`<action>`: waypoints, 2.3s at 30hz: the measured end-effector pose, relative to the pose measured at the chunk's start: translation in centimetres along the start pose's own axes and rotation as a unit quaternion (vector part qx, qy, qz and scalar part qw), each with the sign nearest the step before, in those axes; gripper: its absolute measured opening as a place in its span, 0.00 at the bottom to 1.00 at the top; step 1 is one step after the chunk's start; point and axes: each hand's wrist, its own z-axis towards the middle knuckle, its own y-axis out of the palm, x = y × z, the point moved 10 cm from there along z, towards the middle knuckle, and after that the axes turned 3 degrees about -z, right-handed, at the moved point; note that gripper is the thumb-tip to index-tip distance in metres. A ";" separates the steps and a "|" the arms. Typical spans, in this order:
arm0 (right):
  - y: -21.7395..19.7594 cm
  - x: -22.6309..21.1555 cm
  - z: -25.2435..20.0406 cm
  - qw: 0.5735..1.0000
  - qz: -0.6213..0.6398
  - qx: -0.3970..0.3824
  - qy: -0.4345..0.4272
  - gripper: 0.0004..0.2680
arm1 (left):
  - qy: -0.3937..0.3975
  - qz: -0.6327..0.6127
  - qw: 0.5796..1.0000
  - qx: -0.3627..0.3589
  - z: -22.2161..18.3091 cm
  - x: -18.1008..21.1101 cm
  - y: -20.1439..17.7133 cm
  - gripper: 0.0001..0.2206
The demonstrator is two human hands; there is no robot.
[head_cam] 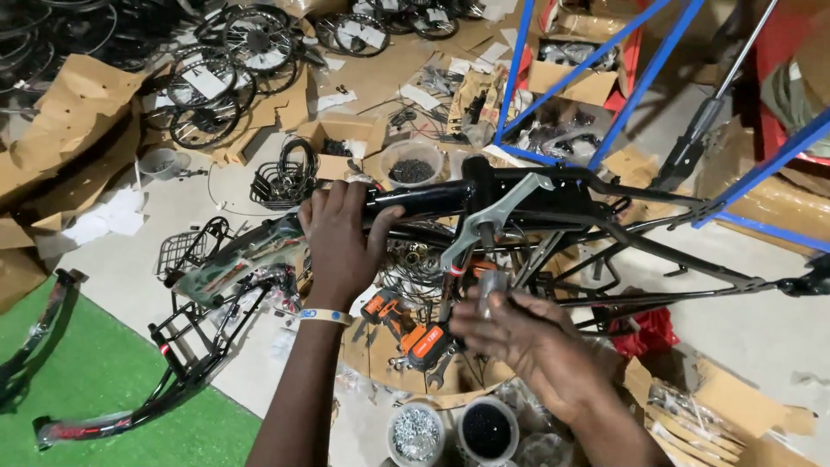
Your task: Installing a rear fender onto a bicycle frame using an impact driver and a wrench.
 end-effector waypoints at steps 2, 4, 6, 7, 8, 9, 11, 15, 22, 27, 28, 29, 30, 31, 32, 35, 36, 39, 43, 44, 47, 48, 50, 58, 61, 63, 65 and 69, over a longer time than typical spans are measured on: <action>-0.8 2.9 0.5 0.997 -0.018 -0.050 0.051 0.07 | -0.016 -0.010 1.000 -0.011 -0.2 0.0 -0.2 0.26; -0.3 2.6 0.9 0.995 -0.020 -0.092 0.040 0.12 | -0.020 -0.008 1.000 -0.013 -0.2 -0.1 0.0 0.25; 0.7 2.0 1.5 0.991 -0.019 -0.131 0.028 0.18 | -0.020 -0.008 1.000 -0.017 -0.1 -0.2 0.2 0.24; 1.6 1.4 1.8 0.986 0.032 -0.160 0.030 0.17 | -0.017 -0.010 1.000 -0.012 -0.1 -0.1 0.0 0.24; 2.4 0.7 2.1 0.978 0.084 -0.187 0.028 0.16 | -0.010 -0.014 1.000 -0.007 0.2 0.1 0.0 0.23; 2.6 0.5 2.4 0.978 0.085 -0.187 0.025 0.16 | -0.007 -0.014 1.000 -0.006 0.2 0.2 0.0 0.23; 2.5 0.0 3.1 0.984 0.079 -0.162 -0.008 0.16 | -0.016 -0.022 0.999 -0.015 0.0 0.0 0.1 0.23; 3.6 -0.6 4.0 0.954 0.190 -0.232 0.021 0.15 | -0.025 -0.019 0.999 -0.024 0.0 -0.6 0.3 0.26; 3.9 0.1 4.7 0.944 0.261 -0.199 0.046 0.14 | -0.007 -0.023 1.000 -0.009 0.3 -0.5 0.2 0.25; 3.7 -0.4 4.6 0.973 0.196 -0.123 -0.001 0.15 | 0.009 -0.025 1.000 0.002 0.1 -0.3 0.1 0.23; 3.7 -0.3 4.8 0.973 0.205 -0.108 -0.003 0.15 | 0.007 -0.024 1.000 0.002 0.1 -0.4 0.1 0.23; 3.7 -0.2 4.8 0.972 0.214 -0.093 -0.005 0.14 | 0.005 -0.023 1.000 0.002 0.1 -0.5 0.1 0.23; 3.6 0.5 5.0 0.972 0.214 -0.092 -0.006 0.14 | 0.006 -0.023 1.000 0.001 0.2 -0.5 0.1 0.23; 4.2 0.5 5.0 0.959 0.248 -0.136 -0.026 0.14 | 0.009 -0.022 1.000 0.002 0.2 -0.4 0.1 0.23; 4.8 0.6 4.9 0.942 0.281 -0.179 -0.046 0.14 | 0.012 -0.019 1.000 0.001 0.2 -0.4 0.0 0.23; 4.2 1.5 5.5 0.932 0.311 -0.185 0.003 0.14 | -0.007 -0.038 0.999 -0.020 0.2 -0.6 0.1 0.26; 3.7 1.2 5.9 0.932 0.311 -0.187 0.002 0.14 | -0.006 -0.037 0.999 -0.018 0.3 -0.6 0.1 0.26; 3.7 1.1 5.9 0.916 0.328 -0.230 0.030 0.13 | 0.000 -0.032 0.999 -0.014 -0.2 -0.6 0.1 0.25; 4.4 0.4 5.5 0.922 0.315 -0.225 0.020 0.12 | -0.007 -0.030 0.999 -0.026 0.0 -1.0 0.7 0.27; 4.5 0.1 5.5 0.926 0.303 -0.223 0.009 0.12 | 0.002 -0.032 0.999 -0.012 0.1 -0.8 0.3 0.26; 4.8 0.2 5.6 0.922 0.317 -0.222 0.018 0.12 | -0.003 -0.031 0.999 -0.026 0.2 -0.7 0.4 0.27; 4.8 0.3 5.6 0.922 0.316 -0.223 0.018 0.12 | -0.003 -0.030 0.999 -0.025 0.1 -0.7 0.3 0.27; 4.3 0.5 5.8 0.927 0.318 -0.200 0.017 0.13 | 0.008 -0.033 0.999 -0.015 0.2 -0.4 0.1 0.26; 5.2 0.1 5.8 0.927 0.316 -0.202 0.004 0.19 | -0.008 -0.025 0.999 -0.021 0.1 -0.8 0.5 0.27; 5.1 0.2 6.3 0.922 0.318 -0.217 0.020 0.15 | -0.005 -0.017 1.000 -0.024 0.1 -0.8 0.7 0.26; 4.9 -0.1 6.5 0.924 0.311 -0.222 0.023 0.12 | -0.001 -0.012 1.000 -0.020 0.2 -0.7 0.6 0.26; 5.0 -0.1 6.3 0.924 0.297 -0.238 0.046 0.10 | -0.008 -0.008 1.000 -0.026 0.2 -0.8 0.8 0.27; 4.7 -0.2 6.0 0.950 0.232 -0.207 0.035 0.10 | 0.003 -0.015 1.000 -0.023 0.1 -0.5 0.5 0.26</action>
